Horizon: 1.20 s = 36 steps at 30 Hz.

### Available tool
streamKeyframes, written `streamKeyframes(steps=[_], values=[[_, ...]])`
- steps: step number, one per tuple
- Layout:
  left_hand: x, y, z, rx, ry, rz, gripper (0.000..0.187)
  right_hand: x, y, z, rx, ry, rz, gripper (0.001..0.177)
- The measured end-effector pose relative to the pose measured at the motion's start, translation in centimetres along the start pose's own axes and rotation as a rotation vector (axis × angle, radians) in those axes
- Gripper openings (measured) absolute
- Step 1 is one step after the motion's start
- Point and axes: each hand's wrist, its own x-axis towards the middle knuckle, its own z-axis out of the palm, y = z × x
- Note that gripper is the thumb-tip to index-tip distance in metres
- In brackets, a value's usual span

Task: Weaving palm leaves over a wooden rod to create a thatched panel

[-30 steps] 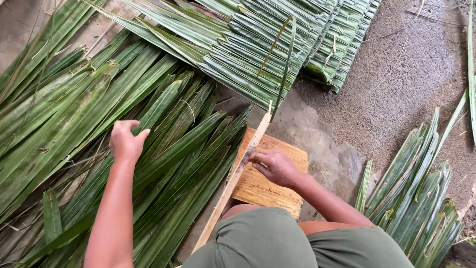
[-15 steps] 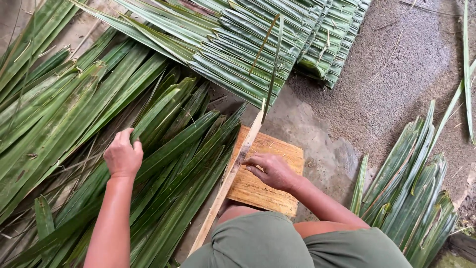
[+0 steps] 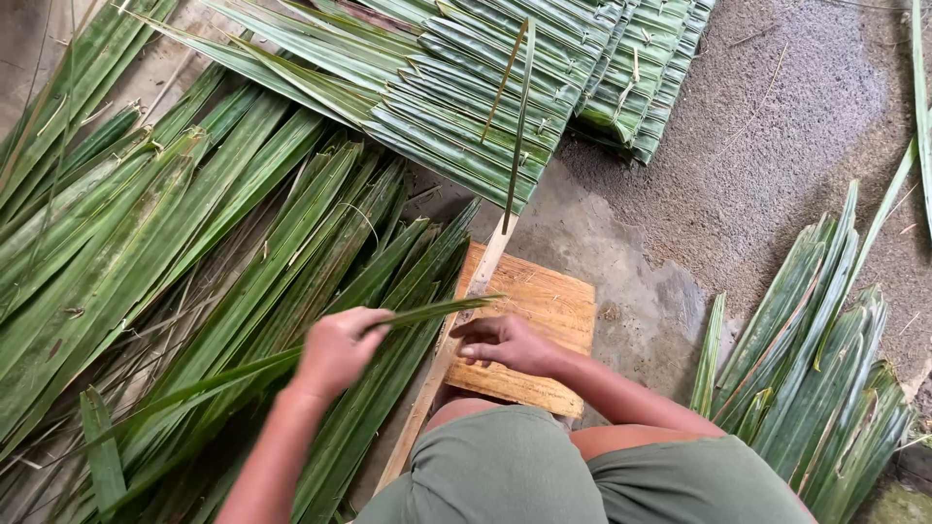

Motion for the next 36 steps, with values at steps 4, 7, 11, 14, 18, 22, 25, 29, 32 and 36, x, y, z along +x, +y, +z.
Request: streamKeyframes(steps=[4,7,11,14,18,22,25,29,32,36], values=[[2.0,4.2,7.6,0.162,0.21,0.381,0.034,1.4,3.3,1.4,0.583,0.19,0.09,0.041],[3.7,8.4,8.4,0.112,0.139,0.469,0.053,2.5,6.3,0.1,0.843,0.48,0.081,0.029],[6.5,9.3,7.6,-0.265,0.034,0.244,0.055,2.7,10.1,-2.5,0.949,0.734,-0.001,0.024],[7.4,10.4,7.1,-0.145,-0.026,0.204,0.045,2.5,11.3,-4.4,0.966,0.807,-0.046,0.02],[9.1,12.3,8.0,-0.096,-0.061,0.176,0.042,1.8,8.2,-4.6,0.99,0.848,-0.071,0.021],[10.4,11.7,9.7,-0.2,-0.201,-0.084,0.026,0.5,5.8,-3.7,1.014,0.805,-0.053,0.025],[10.1,12.1,9.2,-0.127,-0.235,-0.082,0.025,0.4,6.9,-2.8,1.014,0.736,-0.009,0.025],[8.5,12.9,6.3,-0.151,-0.285,0.0,0.026,-0.1,6.6,-1.9,1.054,0.654,0.065,0.02],[7.7,12.2,6.1,-0.252,-0.302,-0.029,0.03,0.7,8.9,-1.0,1.044,0.635,0.07,0.022],[8.0,11.6,7.1,-0.321,-0.326,-0.05,0.032,0.9,7.5,-1.5,0.986,0.665,0.045,0.024]])
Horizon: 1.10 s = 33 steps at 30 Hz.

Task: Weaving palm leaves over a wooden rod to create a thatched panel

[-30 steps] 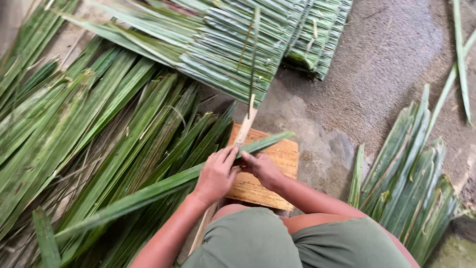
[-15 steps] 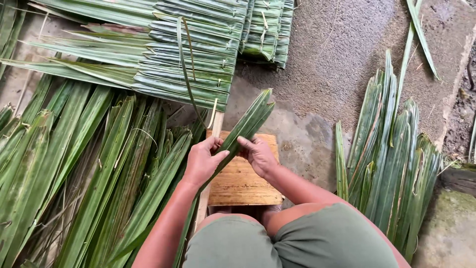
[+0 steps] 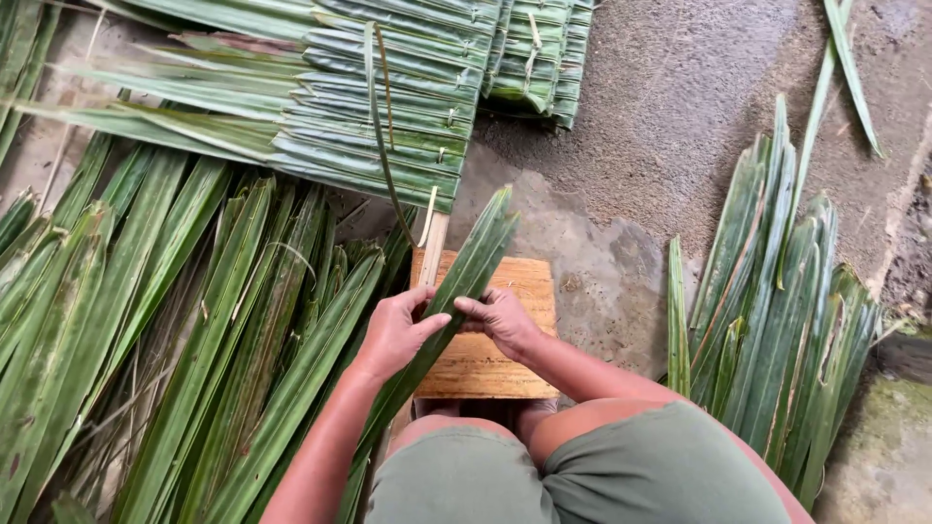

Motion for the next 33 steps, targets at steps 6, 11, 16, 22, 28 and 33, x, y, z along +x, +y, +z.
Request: streamKeyframes(steps=[6,11,16,22,28,33], values=[[2.8,5.9,0.2,-0.073,0.134,0.211,0.015,-3.0,-14.4,-2.6,-0.034,0.4,-0.606,0.025],[7.0,13.4,4.1,-0.157,0.304,0.512,0.022,-6.5,-24.8,-12.9,-0.801,0.303,-1.056,0.017],[9.0,21.7,7.8,-0.742,0.438,0.676,0.016,-9.6,-26.5,-8.3,-0.301,0.203,-1.091,0.024],[12.6,20.1,13.8,-1.244,0.195,0.359,0.016,-9.6,-25.2,-2.2,-0.286,0.291,-1.018,0.019],[13.1,13.4,16.5,-1.046,0.097,0.2,0.014,-4.4,-22.3,-6.2,-0.293,0.344,-0.889,0.022],[13.6,11.7,16.1,-0.875,0.019,0.274,0.006,-3.9,-22.2,-6.6,-0.307,0.328,-0.847,0.021]])
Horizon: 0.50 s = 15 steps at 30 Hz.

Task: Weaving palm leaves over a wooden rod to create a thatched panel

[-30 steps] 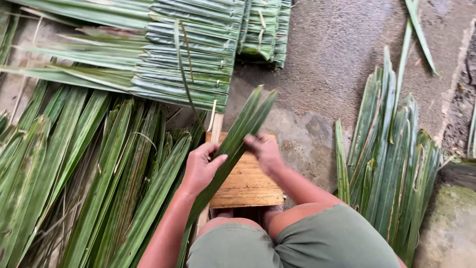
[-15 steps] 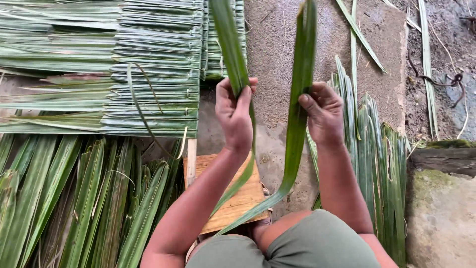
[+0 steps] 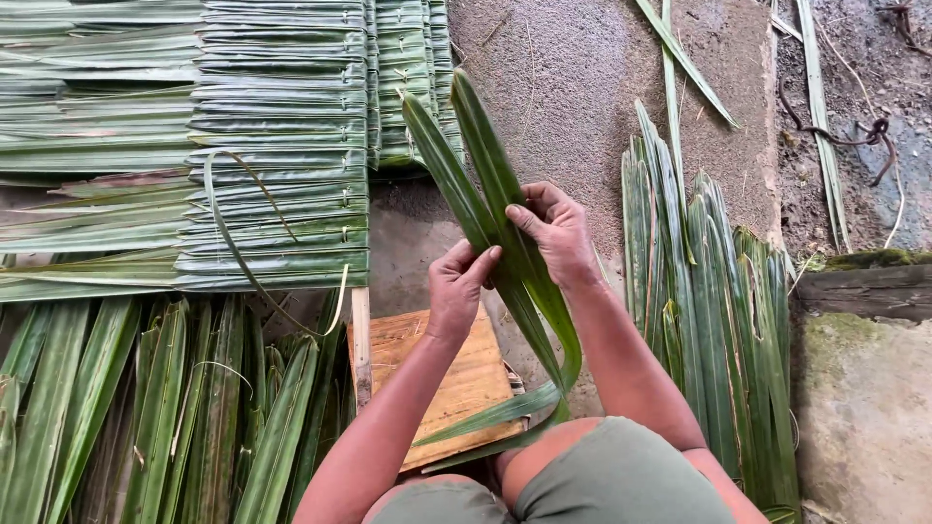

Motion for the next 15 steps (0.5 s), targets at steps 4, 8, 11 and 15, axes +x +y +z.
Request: streamKeyframes(steps=[4,8,11,15], values=[[0.4,-1.3,-0.8,0.046,0.003,-0.007,0.009,0.1,0.0,0.9,0.002,-0.036,-0.031,0.021],[-0.3,0.0,-0.5,0.066,0.012,-0.017,0.007,-0.2,0.2,1.0,-0.012,-0.042,-0.022,0.018],[-0.6,1.1,-0.2,0.079,0.012,-0.003,0.008,-0.4,-0.5,1.5,-0.012,-0.061,-0.032,0.019],[-0.6,1.1,-0.4,0.102,0.021,0.034,0.009,-0.9,-1.3,2.0,-0.017,-0.067,-0.037,0.02]])
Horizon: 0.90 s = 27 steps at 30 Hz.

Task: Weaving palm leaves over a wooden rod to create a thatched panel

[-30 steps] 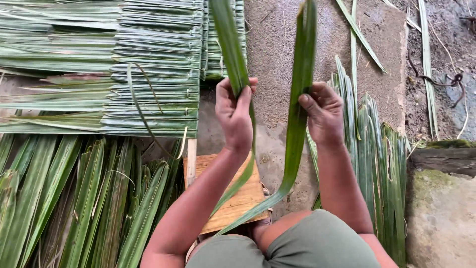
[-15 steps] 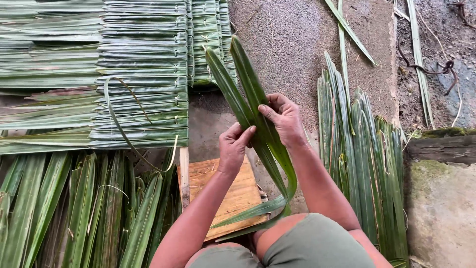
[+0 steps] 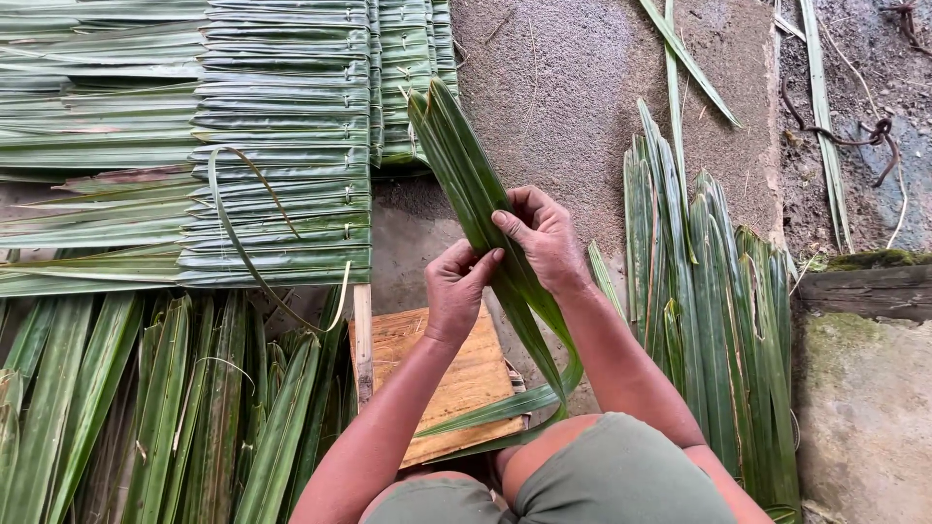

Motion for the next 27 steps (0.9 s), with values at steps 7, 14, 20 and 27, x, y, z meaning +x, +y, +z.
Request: streamKeyframes(steps=[7,14,20,27], values=[[-0.7,2.3,-0.1,0.103,-0.014,0.175,0.005,-0.4,-0.4,0.0,0.015,-0.023,-0.005,0.021],[-3.1,16.5,0.9,0.288,0.063,0.648,0.011,-4.9,-5.8,-1.6,-0.19,-0.476,0.051,0.021],[-10.6,17.7,-6.0,0.081,0.238,1.004,0.063,-4.3,-18.1,2.5,-0.638,-0.749,-0.386,0.008],[-14.2,6.3,-15.8,-0.328,0.684,0.024,0.02,-2.8,-4.4,8.7,-1.087,-1.313,0.07,0.037]])
